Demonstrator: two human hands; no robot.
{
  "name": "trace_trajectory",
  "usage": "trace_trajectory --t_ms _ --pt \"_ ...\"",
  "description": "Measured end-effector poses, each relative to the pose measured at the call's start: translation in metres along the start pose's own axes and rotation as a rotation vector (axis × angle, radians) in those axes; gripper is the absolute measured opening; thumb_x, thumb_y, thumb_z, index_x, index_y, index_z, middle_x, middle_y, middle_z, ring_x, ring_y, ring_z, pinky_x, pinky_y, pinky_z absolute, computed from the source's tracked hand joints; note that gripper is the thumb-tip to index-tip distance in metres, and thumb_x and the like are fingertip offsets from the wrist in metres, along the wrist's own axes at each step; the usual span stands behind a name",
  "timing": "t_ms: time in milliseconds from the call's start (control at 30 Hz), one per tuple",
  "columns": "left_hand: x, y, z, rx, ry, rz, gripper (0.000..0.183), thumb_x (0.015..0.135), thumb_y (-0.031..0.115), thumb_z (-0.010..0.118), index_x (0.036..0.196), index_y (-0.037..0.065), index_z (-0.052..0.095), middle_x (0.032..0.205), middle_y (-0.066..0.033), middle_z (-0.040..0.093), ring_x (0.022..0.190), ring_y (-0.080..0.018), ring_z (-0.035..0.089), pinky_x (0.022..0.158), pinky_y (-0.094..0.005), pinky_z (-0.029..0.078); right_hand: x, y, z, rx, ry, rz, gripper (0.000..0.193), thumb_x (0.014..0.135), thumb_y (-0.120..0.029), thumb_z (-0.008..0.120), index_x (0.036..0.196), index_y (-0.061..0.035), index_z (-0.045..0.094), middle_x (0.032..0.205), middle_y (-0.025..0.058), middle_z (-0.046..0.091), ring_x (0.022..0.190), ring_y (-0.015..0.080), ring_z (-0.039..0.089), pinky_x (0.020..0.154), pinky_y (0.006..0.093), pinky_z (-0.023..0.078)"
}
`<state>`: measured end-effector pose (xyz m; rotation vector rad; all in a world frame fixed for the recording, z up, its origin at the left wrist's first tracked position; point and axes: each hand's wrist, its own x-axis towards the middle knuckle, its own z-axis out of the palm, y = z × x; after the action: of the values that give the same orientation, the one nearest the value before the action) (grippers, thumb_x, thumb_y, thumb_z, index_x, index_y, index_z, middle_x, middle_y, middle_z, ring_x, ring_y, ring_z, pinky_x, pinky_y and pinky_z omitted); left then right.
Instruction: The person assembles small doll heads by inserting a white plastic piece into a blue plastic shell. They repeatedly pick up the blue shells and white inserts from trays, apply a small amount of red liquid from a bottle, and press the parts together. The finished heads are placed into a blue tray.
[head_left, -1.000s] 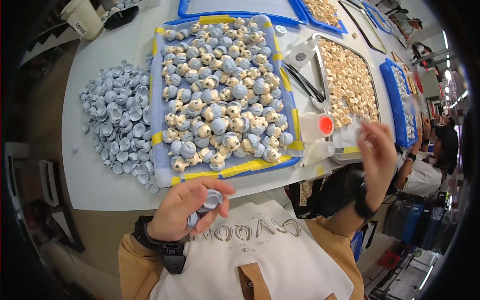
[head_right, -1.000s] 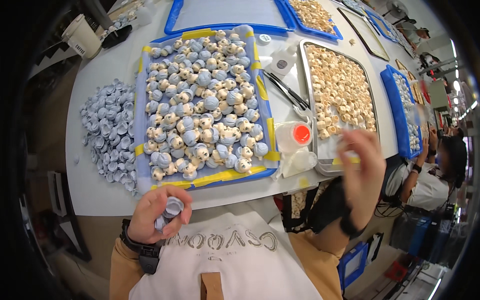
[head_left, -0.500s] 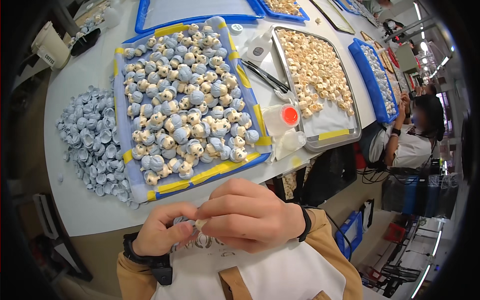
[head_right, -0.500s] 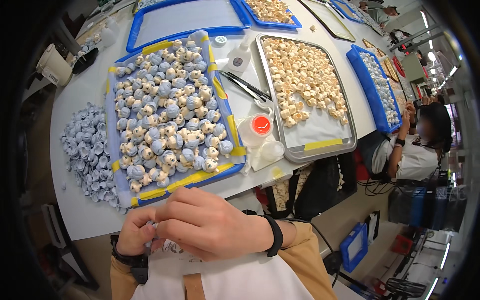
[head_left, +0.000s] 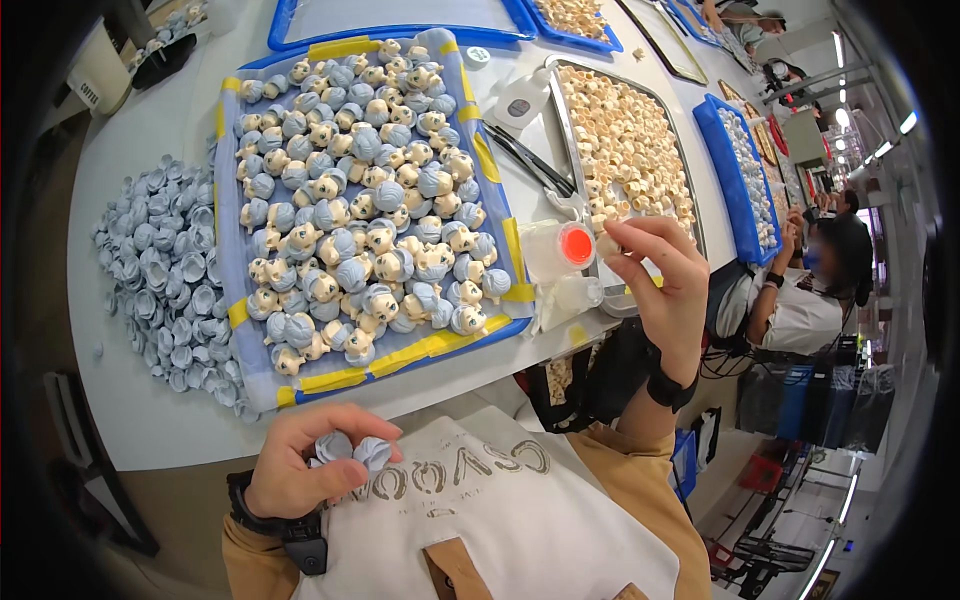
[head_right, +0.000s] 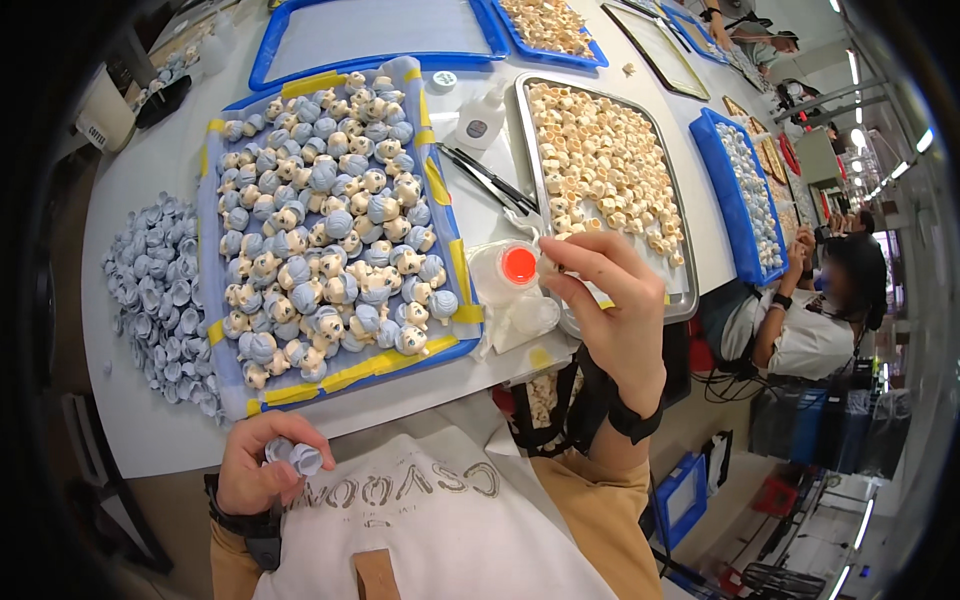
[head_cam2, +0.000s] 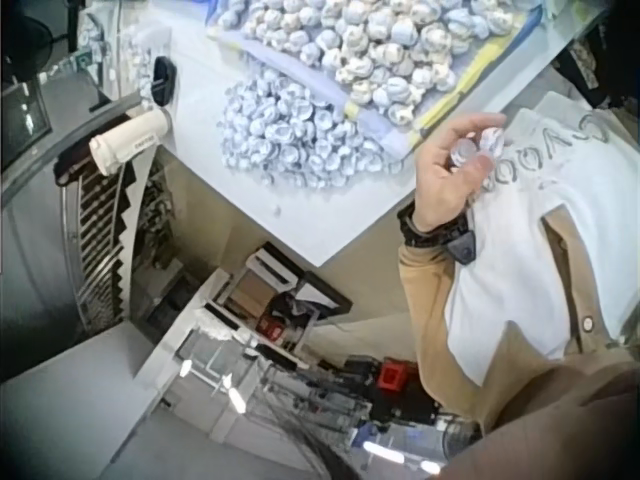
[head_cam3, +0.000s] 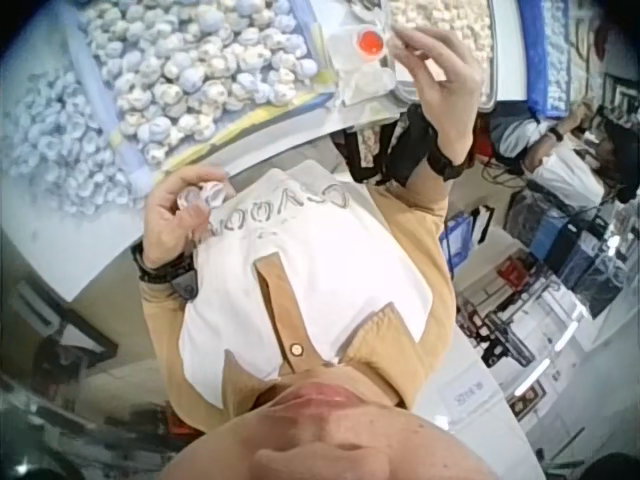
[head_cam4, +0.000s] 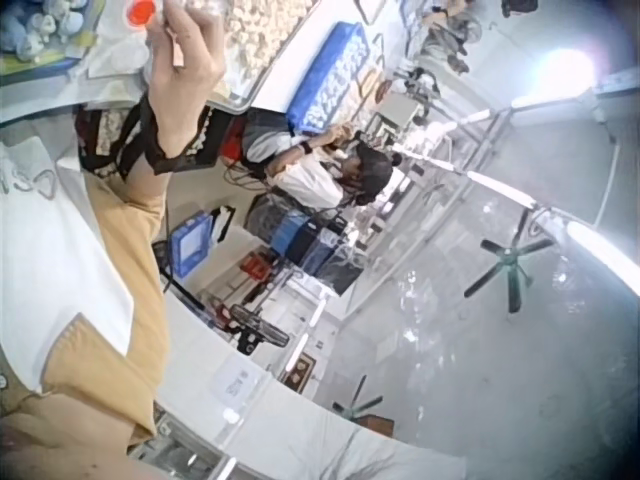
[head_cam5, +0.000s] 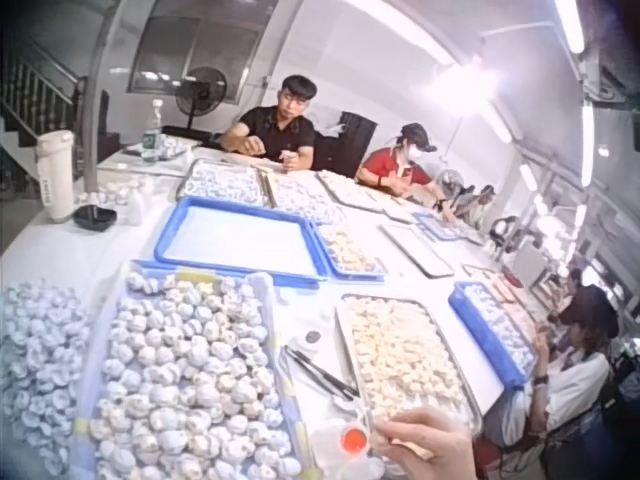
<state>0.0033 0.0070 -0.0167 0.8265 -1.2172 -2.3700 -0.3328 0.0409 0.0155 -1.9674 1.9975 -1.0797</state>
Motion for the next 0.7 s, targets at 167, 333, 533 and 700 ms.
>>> trace_trajectory --t_ms 167,333,533,700 --pt "-0.002 -0.006 -0.001 -0.110 0.036 0.015 0.040 0.074 0.026 0.070 0.100 -0.002 0.059 0.088 -0.0104 0.063 0.074 -0.0114 0.056 0.065 -0.0232 0.044 0.004 -0.002 0.006 -0.015 -0.045 -0.088 0.029 0.067 0.004 0.067 0.095 -0.0042 0.065 0.083 0.0085 0.059 0.075 0.0185 0.057 0.062 0.0269 0.046" --pt "-0.001 -0.009 -0.002 -0.133 0.020 0.054 0.042 0.073 0.028 0.071 0.100 -0.002 0.059 0.087 -0.0106 0.063 0.081 -0.0146 0.058 0.070 -0.0257 0.045 0.007 0.002 0.008 -0.096 -0.083 -0.117 0.029 0.067 0.003 0.068 0.094 -0.0058 0.066 0.082 0.0078 0.058 0.076 0.0208 0.055 0.063 0.0294 0.045" --pt "0.000 -0.005 0.003 -0.161 0.052 0.014 0.044 0.072 0.026 0.073 0.100 -0.003 0.057 0.086 -0.0105 0.062 0.082 -0.0157 0.060 0.073 -0.0262 0.046 -0.001 0.004 0.006 -0.066 -0.002 -0.034 0.025 0.065 0.001 0.070 0.089 -0.0040 0.065 0.082 0.0077 0.060 0.074 0.0201 0.057 0.063 0.0283 0.046" --pt "0.003 -0.004 0.008 -0.194 0.076 0.018 0.044 0.071 0.024 0.074 0.100 -0.002 0.056 0.088 -0.0087 0.060 0.078 -0.0134 0.059 0.070 -0.0244 0.046 -0.012 0.005 0.008 -0.018 0.095 0.044 0.023 0.064 0.003 0.069 0.086 -0.0004 0.063 0.081 0.0091 0.062 0.072 0.0202 0.058 0.064 0.0273 0.046"
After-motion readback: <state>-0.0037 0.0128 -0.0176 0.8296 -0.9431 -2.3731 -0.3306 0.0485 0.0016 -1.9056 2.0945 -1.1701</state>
